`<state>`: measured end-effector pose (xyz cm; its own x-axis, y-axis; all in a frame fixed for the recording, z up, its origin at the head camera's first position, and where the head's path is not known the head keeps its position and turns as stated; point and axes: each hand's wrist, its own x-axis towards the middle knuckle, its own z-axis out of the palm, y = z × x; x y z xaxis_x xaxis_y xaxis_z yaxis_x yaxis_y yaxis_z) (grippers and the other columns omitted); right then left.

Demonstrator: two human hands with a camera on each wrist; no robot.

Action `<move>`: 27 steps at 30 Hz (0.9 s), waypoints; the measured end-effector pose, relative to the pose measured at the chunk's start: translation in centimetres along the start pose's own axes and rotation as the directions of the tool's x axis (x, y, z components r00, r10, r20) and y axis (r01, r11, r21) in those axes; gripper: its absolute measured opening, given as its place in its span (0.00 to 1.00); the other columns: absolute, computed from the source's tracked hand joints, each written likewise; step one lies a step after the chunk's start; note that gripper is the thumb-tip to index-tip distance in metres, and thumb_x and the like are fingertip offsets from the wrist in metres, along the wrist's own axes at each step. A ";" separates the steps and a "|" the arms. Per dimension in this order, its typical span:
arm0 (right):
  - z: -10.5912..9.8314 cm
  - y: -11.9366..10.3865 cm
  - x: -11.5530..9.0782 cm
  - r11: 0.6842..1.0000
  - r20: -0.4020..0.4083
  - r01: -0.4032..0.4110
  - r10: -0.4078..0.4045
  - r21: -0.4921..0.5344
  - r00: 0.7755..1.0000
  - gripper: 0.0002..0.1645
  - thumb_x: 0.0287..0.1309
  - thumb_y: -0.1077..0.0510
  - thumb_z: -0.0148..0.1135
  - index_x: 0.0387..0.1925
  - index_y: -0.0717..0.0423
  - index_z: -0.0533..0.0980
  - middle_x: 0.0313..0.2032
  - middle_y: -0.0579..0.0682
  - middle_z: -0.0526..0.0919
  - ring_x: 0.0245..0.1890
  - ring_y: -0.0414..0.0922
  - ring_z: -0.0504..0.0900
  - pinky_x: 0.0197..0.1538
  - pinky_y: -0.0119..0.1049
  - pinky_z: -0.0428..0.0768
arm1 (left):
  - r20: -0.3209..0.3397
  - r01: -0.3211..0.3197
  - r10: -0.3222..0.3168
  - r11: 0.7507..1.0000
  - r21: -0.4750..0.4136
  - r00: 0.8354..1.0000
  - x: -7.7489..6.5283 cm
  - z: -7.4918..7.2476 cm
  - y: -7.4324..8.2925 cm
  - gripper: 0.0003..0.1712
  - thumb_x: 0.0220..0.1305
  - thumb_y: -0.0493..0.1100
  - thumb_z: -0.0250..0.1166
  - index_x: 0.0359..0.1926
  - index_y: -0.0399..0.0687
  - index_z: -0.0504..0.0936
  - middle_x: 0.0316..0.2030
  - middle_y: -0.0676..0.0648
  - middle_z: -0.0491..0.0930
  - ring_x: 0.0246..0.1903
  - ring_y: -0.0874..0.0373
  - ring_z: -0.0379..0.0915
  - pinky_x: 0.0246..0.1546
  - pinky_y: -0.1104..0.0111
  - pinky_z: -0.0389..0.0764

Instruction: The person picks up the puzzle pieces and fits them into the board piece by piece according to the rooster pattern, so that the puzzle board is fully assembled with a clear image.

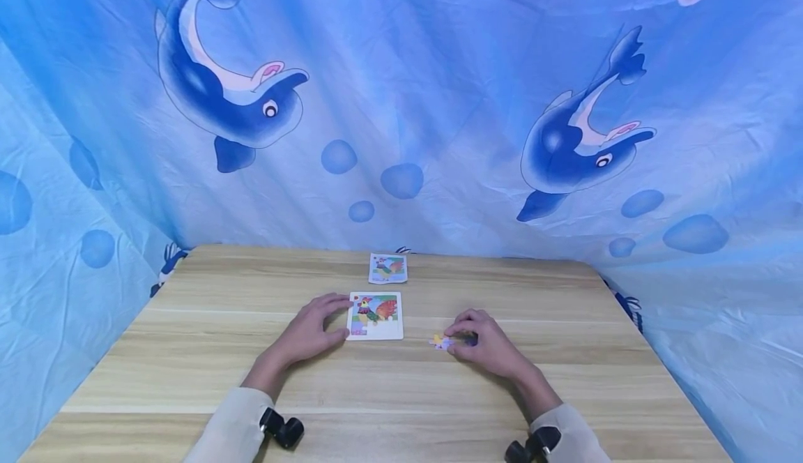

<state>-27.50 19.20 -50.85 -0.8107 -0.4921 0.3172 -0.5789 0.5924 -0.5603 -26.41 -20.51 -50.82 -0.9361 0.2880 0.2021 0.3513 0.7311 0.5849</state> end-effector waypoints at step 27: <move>1.4 -2.7 3.9 0.995 0.015 -0.037 0.035 0.088 0.999 0.12 0.55 0.51 0.77 0.43 0.39 0.87 0.46 0.37 0.84 0.51 0.41 0.80 0.56 0.40 0.80 | 0.013 -0.001 0.001 1.000 0.001 1.000 0.0 -0.2 0.2 0.34 0.64 0.51 0.68 0.70 0.50 0.76 0.74 0.44 0.70 0.77 0.37 0.58 0.75 0.32 0.57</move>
<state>-28.93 14.82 -49.15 -0.8293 -0.4801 0.2860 -0.5388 0.5516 -0.6367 -26.39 -20.48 -50.51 -0.9353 0.2969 0.1924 0.3523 0.7313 0.5841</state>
